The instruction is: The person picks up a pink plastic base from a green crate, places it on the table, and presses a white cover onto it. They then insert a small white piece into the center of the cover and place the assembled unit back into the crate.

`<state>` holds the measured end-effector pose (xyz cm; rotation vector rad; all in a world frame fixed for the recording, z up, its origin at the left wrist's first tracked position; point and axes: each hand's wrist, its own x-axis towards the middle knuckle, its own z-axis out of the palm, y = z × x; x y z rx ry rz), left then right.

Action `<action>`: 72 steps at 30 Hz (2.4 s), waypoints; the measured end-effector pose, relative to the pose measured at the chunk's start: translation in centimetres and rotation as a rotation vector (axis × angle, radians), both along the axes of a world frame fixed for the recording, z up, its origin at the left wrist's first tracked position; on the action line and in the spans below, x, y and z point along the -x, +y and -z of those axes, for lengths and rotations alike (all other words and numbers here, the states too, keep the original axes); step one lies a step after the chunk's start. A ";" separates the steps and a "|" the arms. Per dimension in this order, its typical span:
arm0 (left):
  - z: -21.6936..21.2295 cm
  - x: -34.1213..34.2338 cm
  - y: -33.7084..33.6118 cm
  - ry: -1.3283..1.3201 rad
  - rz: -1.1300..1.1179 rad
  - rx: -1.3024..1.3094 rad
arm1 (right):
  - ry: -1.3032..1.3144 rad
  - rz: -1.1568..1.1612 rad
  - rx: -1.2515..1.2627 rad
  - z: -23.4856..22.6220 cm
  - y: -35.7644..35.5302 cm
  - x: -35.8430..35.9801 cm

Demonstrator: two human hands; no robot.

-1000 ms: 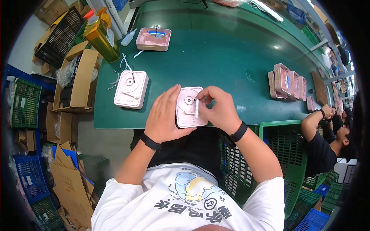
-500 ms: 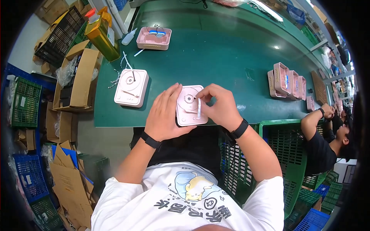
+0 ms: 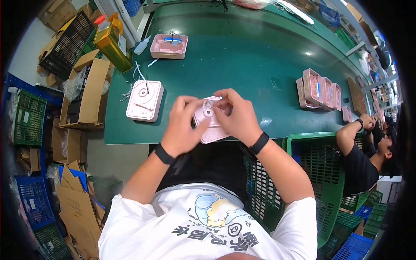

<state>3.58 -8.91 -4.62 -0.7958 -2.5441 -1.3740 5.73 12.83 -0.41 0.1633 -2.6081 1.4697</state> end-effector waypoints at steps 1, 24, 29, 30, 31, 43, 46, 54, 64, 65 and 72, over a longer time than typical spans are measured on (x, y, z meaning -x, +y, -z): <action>-0.2 0.9 0.3 0.004 0.000 -0.001 | 0.006 -0.004 -0.009 -0.1 0.0 0.3; -2.1 0.5 -1.4 0.325 0.118 0.000 | 0.355 -0.165 -0.435 -0.3 0.2 0.2; -1.7 -0.5 -1.5 0.138 0.131 -0.132 | 0.371 -0.210 -0.468 -0.6 0.2 0.1; -1.8 -0.6 -1.2 0.093 0.071 -0.131 | 0.377 -0.211 -0.465 -0.5 0.2 0.0; -1.9 -0.7 -1.0 0.047 0.010 -0.129 | 0.377 -0.210 -0.465 -0.5 0.2 0.0; -2.2 -1.0 -1.1 0.167 0.047 0.020 | 0.301 -0.209 -0.430 -0.3 0.7 0.3; -1.5 -1.3 -1.0 0.194 0.086 0.006 | 0.317 -0.259 -0.458 -0.1 0.6 0.3; -1.0 -3.0 -0.7 0.269 0.102 0.079 | 0.296 -0.284 -0.479 -0.4 0.6 0.3; -1.4 -1.8 -1.7 0.360 0.188 0.188 | 0.075 -0.287 -0.212 -1.1 2.1 0.6; -1.4 -1.8 -1.9 0.361 0.186 0.190 | 0.000 -0.265 -0.203 -1.2 2.0 0.8; -1.8 -1.3 -2.4 0.208 0.236 0.162 | -0.144 -0.209 -0.168 -1.0 1.7 0.7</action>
